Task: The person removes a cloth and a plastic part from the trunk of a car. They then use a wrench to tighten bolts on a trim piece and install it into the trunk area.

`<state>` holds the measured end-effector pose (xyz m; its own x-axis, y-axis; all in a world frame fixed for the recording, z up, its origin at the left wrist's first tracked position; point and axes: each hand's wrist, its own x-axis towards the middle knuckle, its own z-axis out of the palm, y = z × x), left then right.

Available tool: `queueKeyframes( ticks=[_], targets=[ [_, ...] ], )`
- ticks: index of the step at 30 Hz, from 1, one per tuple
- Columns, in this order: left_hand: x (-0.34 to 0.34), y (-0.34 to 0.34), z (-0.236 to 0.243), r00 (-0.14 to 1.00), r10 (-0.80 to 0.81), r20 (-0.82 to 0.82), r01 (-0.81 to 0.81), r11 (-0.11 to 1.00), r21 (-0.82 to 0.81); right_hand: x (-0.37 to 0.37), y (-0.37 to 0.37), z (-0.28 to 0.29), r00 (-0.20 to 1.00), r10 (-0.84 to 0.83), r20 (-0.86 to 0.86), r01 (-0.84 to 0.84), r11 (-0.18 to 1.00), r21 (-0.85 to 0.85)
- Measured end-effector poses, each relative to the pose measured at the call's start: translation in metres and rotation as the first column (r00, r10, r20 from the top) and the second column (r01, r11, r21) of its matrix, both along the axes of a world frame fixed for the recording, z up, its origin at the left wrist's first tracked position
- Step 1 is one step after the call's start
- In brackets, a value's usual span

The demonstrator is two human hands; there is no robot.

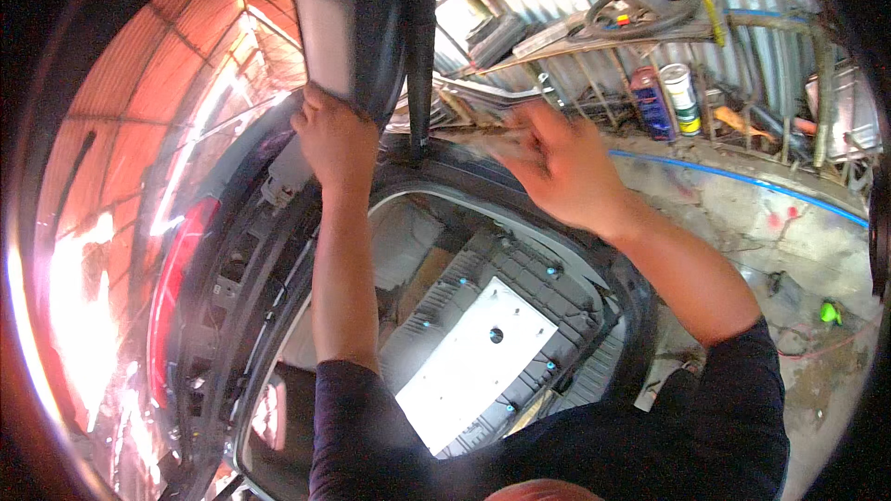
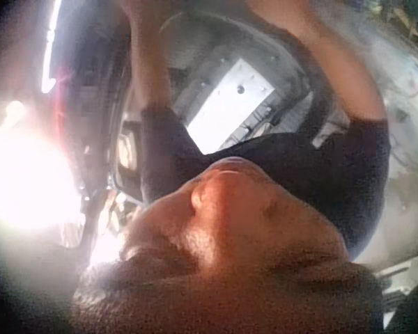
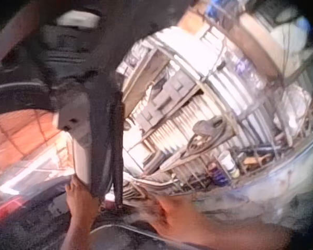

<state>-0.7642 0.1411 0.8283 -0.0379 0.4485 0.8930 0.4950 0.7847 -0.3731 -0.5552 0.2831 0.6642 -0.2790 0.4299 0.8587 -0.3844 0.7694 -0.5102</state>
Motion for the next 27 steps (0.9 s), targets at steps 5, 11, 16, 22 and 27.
queueKeyframes(
  ticks=[5, 11, 16, 22, 27],
  targets=[
    [0.011, 0.031, -0.010, 0.992, -0.029, 0.122, 0.015, 0.993, 0.118, 0.023, 0.065, -0.139, 0.977, 0.136, 0.165, -0.114, 0.984, -0.135],
    [0.010, 0.027, -0.014, 0.981, -0.165, 0.104, 0.149, 0.978, 0.149, 0.030, 0.121, -0.247, 0.746, 0.584, 0.320, -0.372, 0.764, -0.528],
    [-0.007, 0.021, -0.021, 0.936, -0.294, 0.195, 0.257, 0.946, 0.196, 0.019, 0.165, -0.261, 0.672, 0.684, 0.282, -0.420, 0.667, -0.615],
    [-0.010, 0.015, -0.020, 0.997, -0.033, 0.073, 0.031, 0.999, 0.033, 0.012, 0.197, -0.238, 0.618, 0.713, 0.331, -0.447, 0.665, -0.599],
    [-0.005, 0.029, -0.018, 0.992, -0.096, 0.078, 0.083, 0.983, 0.163, 0.014, 0.203, -0.214, 0.592, 0.716, 0.371, -0.435, 0.671, -0.600]
  ],
)
